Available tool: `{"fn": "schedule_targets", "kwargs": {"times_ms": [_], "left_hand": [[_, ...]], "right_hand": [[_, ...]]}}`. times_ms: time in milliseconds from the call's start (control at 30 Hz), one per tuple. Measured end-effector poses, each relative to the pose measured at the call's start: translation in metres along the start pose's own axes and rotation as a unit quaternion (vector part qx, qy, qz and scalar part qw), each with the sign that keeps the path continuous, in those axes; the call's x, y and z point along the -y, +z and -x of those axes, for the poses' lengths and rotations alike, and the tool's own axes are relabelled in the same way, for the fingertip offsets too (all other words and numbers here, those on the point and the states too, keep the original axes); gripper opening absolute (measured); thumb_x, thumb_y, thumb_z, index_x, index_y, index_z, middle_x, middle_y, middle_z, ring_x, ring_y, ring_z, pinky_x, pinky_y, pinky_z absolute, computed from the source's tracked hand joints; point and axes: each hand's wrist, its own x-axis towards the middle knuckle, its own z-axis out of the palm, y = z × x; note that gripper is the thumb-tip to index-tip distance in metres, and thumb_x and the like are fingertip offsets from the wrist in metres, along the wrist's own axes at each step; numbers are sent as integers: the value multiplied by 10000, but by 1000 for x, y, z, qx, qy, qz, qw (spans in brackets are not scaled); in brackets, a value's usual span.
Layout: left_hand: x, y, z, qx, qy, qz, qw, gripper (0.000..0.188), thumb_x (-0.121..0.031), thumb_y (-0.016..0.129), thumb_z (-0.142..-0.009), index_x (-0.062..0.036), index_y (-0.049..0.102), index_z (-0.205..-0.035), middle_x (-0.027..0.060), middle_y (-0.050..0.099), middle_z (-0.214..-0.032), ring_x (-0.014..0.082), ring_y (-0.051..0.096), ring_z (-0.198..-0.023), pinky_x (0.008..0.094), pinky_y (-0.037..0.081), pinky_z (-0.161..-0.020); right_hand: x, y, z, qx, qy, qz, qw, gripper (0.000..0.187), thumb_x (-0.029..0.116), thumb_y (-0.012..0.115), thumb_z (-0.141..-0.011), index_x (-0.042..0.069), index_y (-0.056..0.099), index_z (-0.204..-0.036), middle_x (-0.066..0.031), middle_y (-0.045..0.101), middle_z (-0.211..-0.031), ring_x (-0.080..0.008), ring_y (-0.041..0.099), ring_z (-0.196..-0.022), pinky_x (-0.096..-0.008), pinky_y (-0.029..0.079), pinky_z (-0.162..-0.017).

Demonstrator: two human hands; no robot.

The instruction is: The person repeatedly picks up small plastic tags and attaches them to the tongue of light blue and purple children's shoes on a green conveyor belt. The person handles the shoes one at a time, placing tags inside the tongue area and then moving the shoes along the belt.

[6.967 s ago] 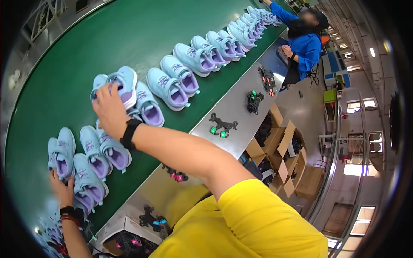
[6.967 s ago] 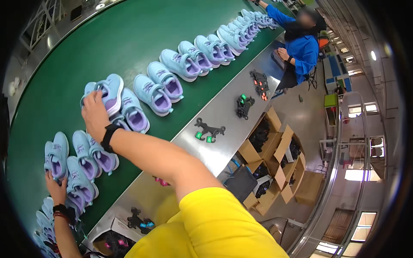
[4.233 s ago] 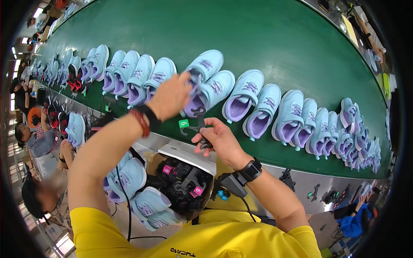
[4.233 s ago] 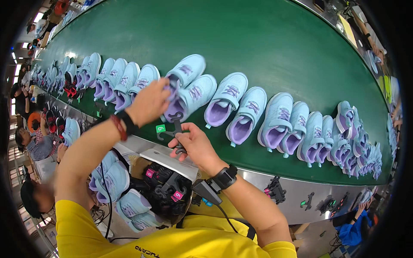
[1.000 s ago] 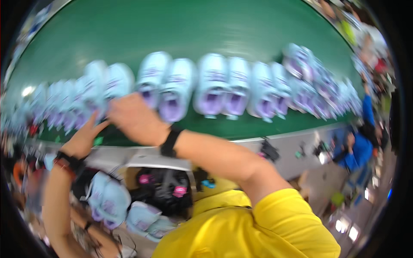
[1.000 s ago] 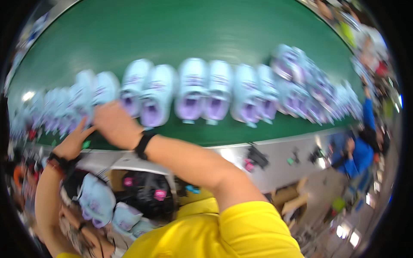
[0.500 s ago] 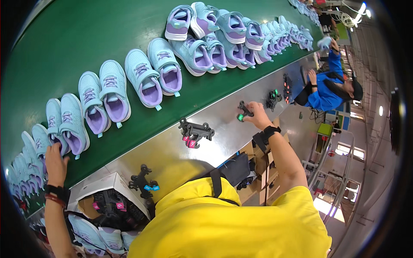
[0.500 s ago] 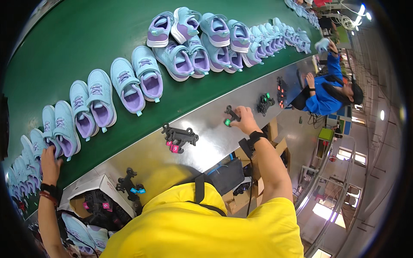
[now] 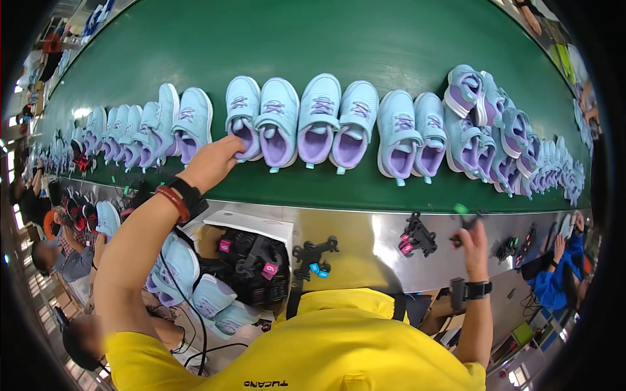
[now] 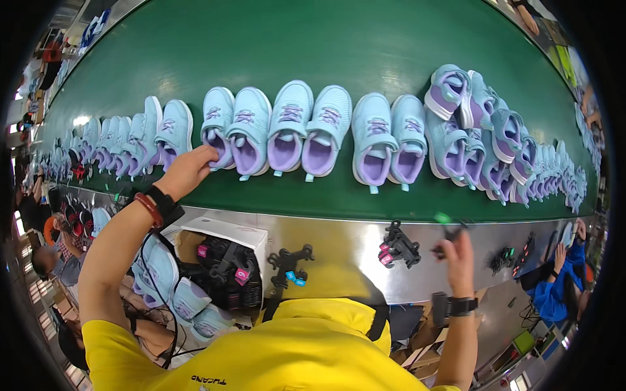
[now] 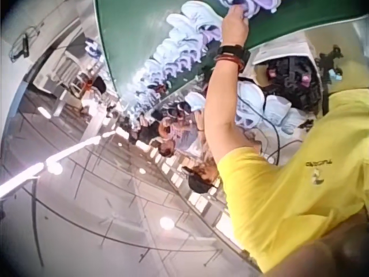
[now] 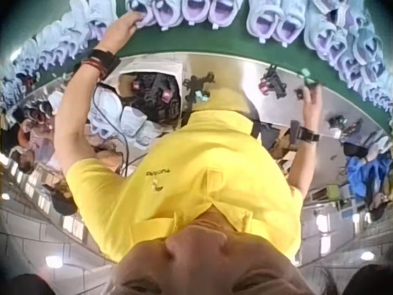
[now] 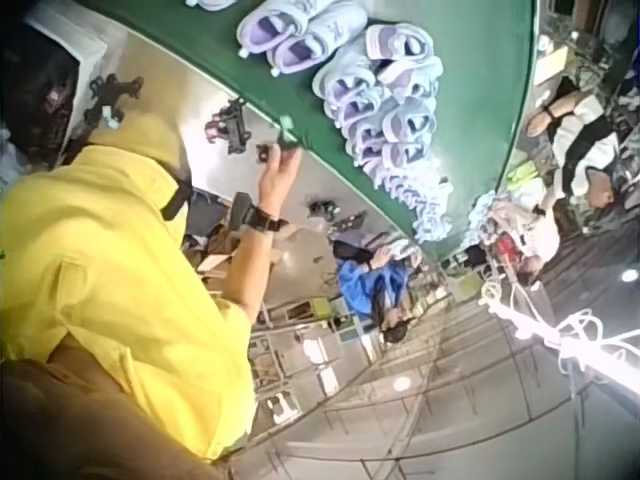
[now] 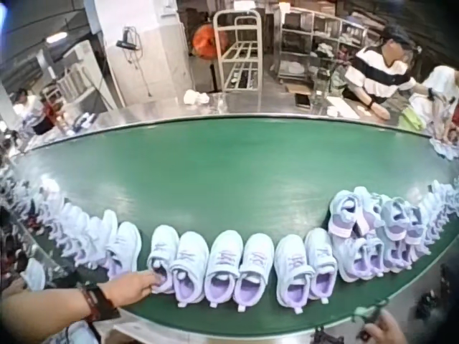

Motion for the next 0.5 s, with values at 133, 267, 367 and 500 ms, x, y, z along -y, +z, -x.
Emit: {"fn": "schedule_targets", "kwargs": {"times_ms": [133, 267, 367, 500], "left_hand": [[8, 4, 4, -23, 8, 27, 999, 191, -28, 597, -795, -41, 566, -983, 140, 607, -976, 373, 598, -888, 436, 488, -757], [3, 1, -8, -21, 25, 19, 999, 175, -51, 614, -798, -51, 578, -969, 130, 623, -955, 359, 609, -875, 433, 496, -748], [3, -1, -7, -9, 22, 8, 1000, 176, -58, 621, -798, -49, 585, -970, 119, 627, -939, 346, 616, -870, 430, 501, -744], [4, -3, -4, -8, 18, 2, 1000, 186, -58, 637, -783, -45, 585, -961, 127, 625, -923, 354, 613, -845, 425, 498, -720]], "right_hand": [[126, 177, 6, 295, -11, 25, 955, 515, 83, 507, -927, 74, 308, -1402, -29, 569, -763, -66, 508, -602, -203, 418, -515], [146, 304, 5, 379, -2, -88, 921, 529, 137, 508, -940, -32, 292, -1393, -62, 621, -728, -110, 506, -472, -269, 423, -470], [141, 342, 2, 377, 38, -110, 919, 524, 142, 498, -944, -26, 296, -1397, -73, 638, -766, -108, 524, -466, -258, 420, -438], [134, 358, 3, 367, 60, -107, 922, 538, 149, 485, -948, -19, 278, -1416, -75, 647, -796, -105, 523, -465, -253, 422, -424]]}}
